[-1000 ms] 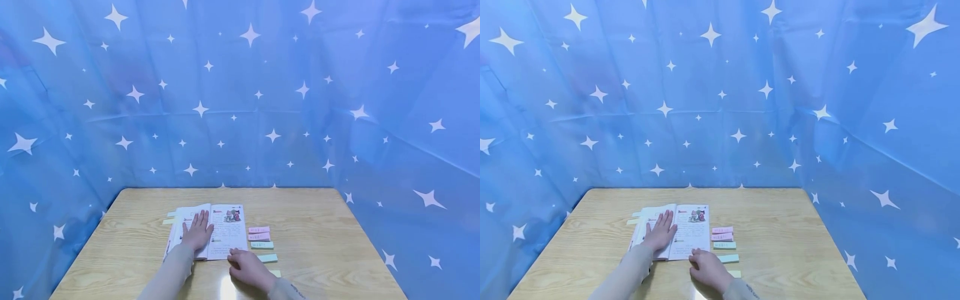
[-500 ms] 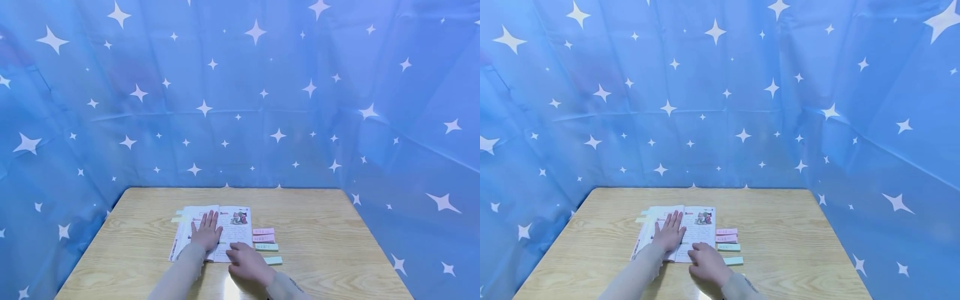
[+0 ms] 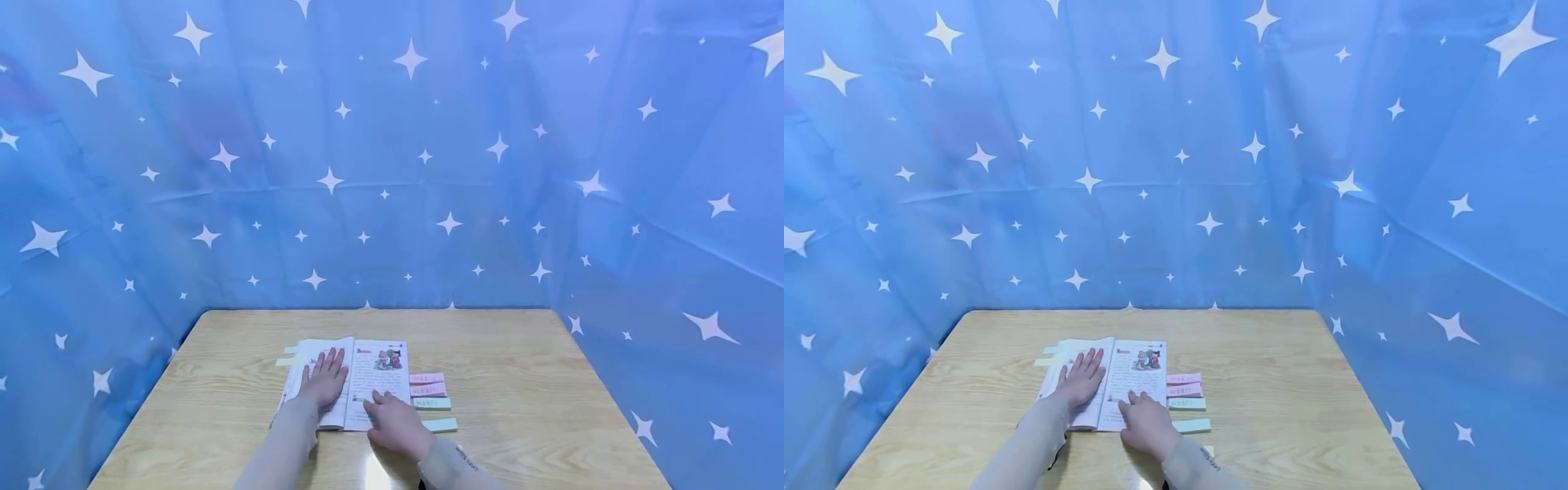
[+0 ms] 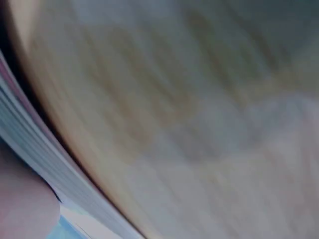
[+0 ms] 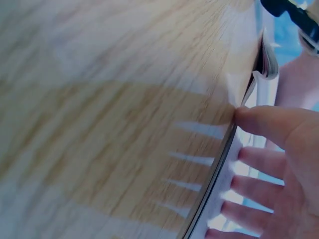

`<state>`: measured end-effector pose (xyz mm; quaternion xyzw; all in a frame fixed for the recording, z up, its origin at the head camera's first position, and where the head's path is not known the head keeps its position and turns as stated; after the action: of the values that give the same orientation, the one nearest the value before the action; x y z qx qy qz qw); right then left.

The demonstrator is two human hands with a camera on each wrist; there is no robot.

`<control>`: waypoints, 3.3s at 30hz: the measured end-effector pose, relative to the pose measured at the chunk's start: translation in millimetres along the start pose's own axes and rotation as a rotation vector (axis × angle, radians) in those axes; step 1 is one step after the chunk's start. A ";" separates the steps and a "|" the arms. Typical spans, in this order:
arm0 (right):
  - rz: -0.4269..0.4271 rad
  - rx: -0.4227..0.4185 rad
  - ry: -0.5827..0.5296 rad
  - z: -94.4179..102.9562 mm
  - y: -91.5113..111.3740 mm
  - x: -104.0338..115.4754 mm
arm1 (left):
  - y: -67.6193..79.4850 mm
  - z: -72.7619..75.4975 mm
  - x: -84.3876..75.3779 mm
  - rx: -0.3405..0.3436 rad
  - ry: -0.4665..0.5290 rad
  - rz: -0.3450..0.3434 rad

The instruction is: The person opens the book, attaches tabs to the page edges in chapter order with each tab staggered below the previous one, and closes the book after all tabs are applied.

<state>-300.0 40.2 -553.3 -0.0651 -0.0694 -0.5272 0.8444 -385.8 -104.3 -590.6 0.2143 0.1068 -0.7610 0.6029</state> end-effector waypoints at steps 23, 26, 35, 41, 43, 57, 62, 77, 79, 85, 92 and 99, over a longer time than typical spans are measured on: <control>0.173 0.100 -0.046 -2.2 -13.3 28.7 | 20.0 0.0 0.1 -0.046 -0.024 -0.035; 0.158 0.095 -0.021 -0.7 -19.2 29.9 | 19.4 4.7 -1.3 -0.058 -0.053 -0.068; 0.142 0.119 0.017 1.2 -25.8 26.0 | 16.8 7.2 0.6 -0.050 -0.160 -0.145; 0.018 0.178 0.034 -1.1 -34.0 22.0 | 15.8 -3.8 8.8 -0.032 -0.162 -0.125; -0.030 0.192 0.034 -2.3 -36.1 19.2 | 14.6 -8.2 11.8 -0.024 -0.158 -0.111; -0.081 0.103 0.068 -5.1 -52.6 16.6 | 18.8 2.6 2.0 -0.019 -0.156 -0.146; -0.136 0.113 0.114 -8.5 -65.0 18.6 | 18.0 4.4 5.1 -0.008 -0.172 -0.132; -0.233 0.082 0.078 -12.4 -95.5 -1.4 | 13.2 -9.6 10.9 -0.014 -0.178 -0.118; -0.251 0.086 0.078 -12.9 -100.2 -3.6 | 14.2 -9.2 8.3 -0.015 -0.165 -0.126; -0.283 0.146 0.095 -18.0 -112.9 -11.4 | 18.9 -9.9 -0.1 0.002 -0.144 -0.109; -0.275 0.161 0.078 -20.9 -123.6 -9.3 | 15.0 -3.0 1.5 0.016 -0.169 -0.044; -0.262 0.143 0.096 -33.6 -106.4 -8.1 | 17.9 2.8 -5.2 0.015 -0.153 -0.026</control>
<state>-397.5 -5.1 -583.8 0.0300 -0.0740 -0.6292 0.7731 -368.3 -105.5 -584.0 0.1583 0.0576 -0.7838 0.5978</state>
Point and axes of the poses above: each hand's wrist, its own y-axis away from the middle knuckle, its own z-axis out of the back of the hand, x = y × z, the point moved 7 cm from there along -y, towards the middle knuckle, and after that the axes turned 7 degrees about -z, right-handed, at the moved point
